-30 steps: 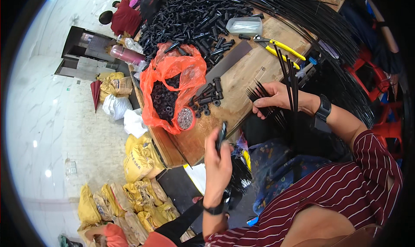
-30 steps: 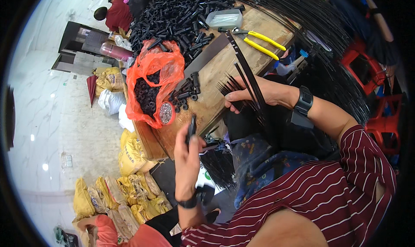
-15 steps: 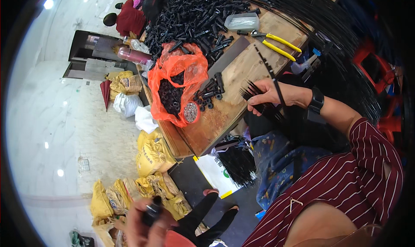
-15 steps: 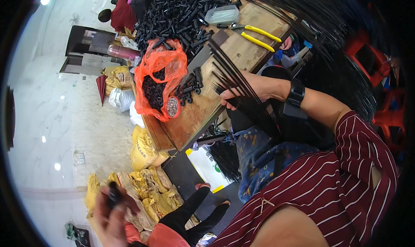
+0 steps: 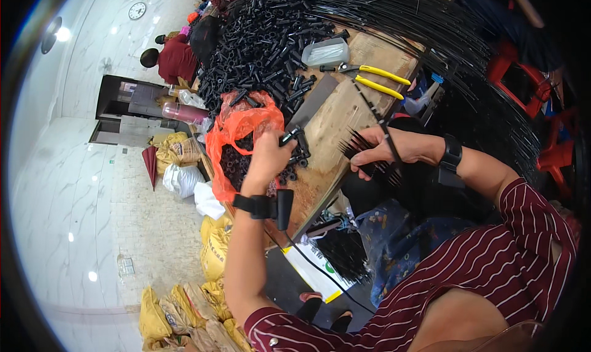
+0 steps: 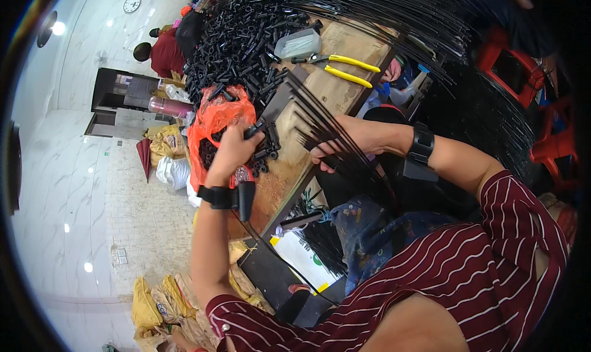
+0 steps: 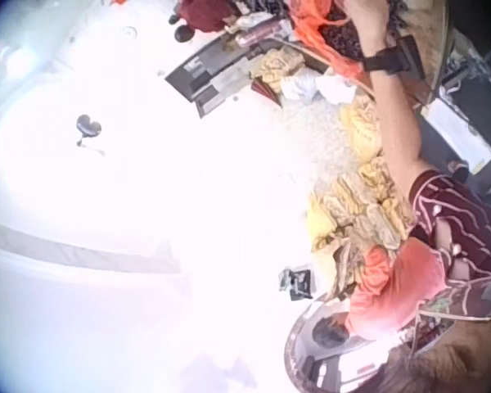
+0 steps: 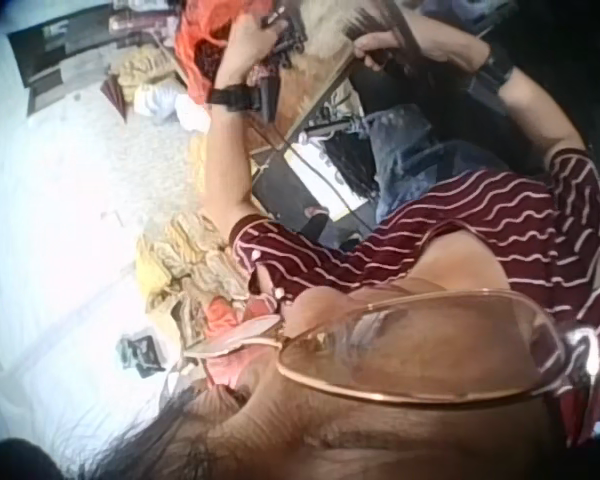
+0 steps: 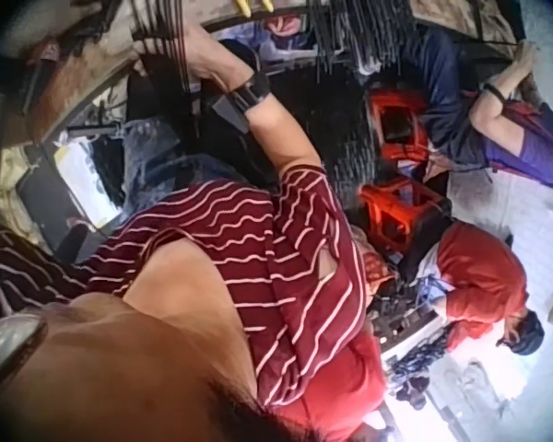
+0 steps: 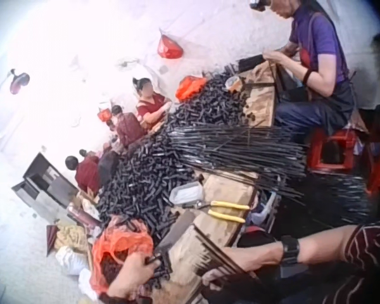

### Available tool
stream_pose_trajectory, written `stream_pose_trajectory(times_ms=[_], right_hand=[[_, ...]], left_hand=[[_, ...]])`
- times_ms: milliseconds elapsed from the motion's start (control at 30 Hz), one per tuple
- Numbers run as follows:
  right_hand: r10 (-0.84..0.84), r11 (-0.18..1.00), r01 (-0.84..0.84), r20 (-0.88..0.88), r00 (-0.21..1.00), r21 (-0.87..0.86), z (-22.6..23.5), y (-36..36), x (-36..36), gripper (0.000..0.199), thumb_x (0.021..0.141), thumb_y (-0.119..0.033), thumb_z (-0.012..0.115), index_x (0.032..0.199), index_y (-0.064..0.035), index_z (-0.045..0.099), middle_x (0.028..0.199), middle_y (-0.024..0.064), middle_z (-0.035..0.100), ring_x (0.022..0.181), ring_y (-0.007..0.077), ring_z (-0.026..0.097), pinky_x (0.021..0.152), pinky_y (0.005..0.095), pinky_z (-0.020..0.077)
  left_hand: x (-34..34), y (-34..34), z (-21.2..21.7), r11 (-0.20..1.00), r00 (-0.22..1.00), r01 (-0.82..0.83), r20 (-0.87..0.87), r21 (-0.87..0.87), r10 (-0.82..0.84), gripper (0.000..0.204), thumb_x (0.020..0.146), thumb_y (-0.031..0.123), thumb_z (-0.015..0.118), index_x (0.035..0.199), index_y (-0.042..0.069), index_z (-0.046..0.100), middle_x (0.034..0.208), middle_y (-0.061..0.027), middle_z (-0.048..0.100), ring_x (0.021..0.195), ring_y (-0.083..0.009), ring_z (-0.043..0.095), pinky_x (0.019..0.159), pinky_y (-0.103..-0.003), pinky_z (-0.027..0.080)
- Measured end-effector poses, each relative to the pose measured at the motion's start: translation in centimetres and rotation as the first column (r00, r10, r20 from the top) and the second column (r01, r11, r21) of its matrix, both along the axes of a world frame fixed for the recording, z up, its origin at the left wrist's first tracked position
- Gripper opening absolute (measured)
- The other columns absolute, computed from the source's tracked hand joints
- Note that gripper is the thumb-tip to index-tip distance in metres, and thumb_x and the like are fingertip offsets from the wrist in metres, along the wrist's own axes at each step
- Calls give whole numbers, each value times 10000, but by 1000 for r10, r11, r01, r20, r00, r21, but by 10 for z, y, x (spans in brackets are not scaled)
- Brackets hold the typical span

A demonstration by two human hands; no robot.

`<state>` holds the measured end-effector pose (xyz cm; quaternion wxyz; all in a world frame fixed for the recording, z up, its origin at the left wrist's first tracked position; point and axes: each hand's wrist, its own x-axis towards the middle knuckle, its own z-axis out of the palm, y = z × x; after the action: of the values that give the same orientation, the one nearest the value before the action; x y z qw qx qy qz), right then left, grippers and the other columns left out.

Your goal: Assembling and organizing black umbrella ribs and plastic components at a production workbench.

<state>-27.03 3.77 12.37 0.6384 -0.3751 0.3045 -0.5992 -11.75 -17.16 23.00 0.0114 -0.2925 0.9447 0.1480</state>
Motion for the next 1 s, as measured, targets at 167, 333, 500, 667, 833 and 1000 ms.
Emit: stream_pose_trajectory(times_ms=[167, 333, 500, 667, 833, 1000], right_hand=[[-13, 996, 23, -108, 994, 92, 9, 2, -8, 173, 895, -134, 641, 961, 13, 579, 859, 73, 650, 754, 148, 654, 691, 274, 541], [-29, 993, 42, -118, 993, 111, 10, -6, -1, 239, 878, -182, 672, 919, 37, 586, 790, 88, 621, 709, 154, 640, 639, 268, 521], [-3, 992, 27, -189, 982, 124, 15, -10, 6, 247, 872, -194, 669, 904, 41, 599, 788, 87, 624, 709, 156, 640, 633, 272, 521], [-4, 995, 23, -194, 981, 96, 13, -10, 9, 188, 908, -144, 630, 986, 18, 577, 872, 78, 643, 763, 143, 642, 712, 279, 532], [-20, 1000, 23, -143, 990, 21, 10, -7, 6, 215, 894, -149, 649, 1008, 19, 580, 878, 74, 643, 784, 142, 639, 711, 284, 534], [-7, 998, 21, -218, 976, 62, 11, -10, 10, 228, 877, -149, 668, 1014, 14, 589, 872, 64, 647, 795, 130, 633, 715, 271, 519]], left_hand=[[12, -32, -38, 990, 992, -111, -68, -90, 105, 213, 749, 102, 701, 865, -71, 657, 683, -220, 614, 675, -283, 645, 660, -372, 474], [14, -36, -46, 995, 995, -99, -33, -25, 98, 206, 747, 87, 702, 881, -64, 664, 715, -220, 630, 717, -328, 651, 686, -381, 479], [21, -35, -64, 989, 997, 0, -73, -148, -11, 229, 750, 77, 699, 915, -70, 640, 757, -205, 640, 737, -353, 637, 702, -384, 476], [20, -14, -54, 996, 917, -82, -394, -27, 65, 204, 783, 32, 659, 954, -43, 579, 833, -207, 606, 798, -352, 600, 727, -380, 464], [23, 37, -30, 797, 890, -5, -361, 604, 279, 182, 890, 91, 633, 1046, -3, 630, 766, -18, 627, 690, -88, 569, 646, -232, 458], [34, 58, -30, 566, 855, 75, -345, 821, 387, 205, 892, 96, 641, 1065, -10, 615, 810, -37, 632, 732, -113, 576, 689, -223, 459]])
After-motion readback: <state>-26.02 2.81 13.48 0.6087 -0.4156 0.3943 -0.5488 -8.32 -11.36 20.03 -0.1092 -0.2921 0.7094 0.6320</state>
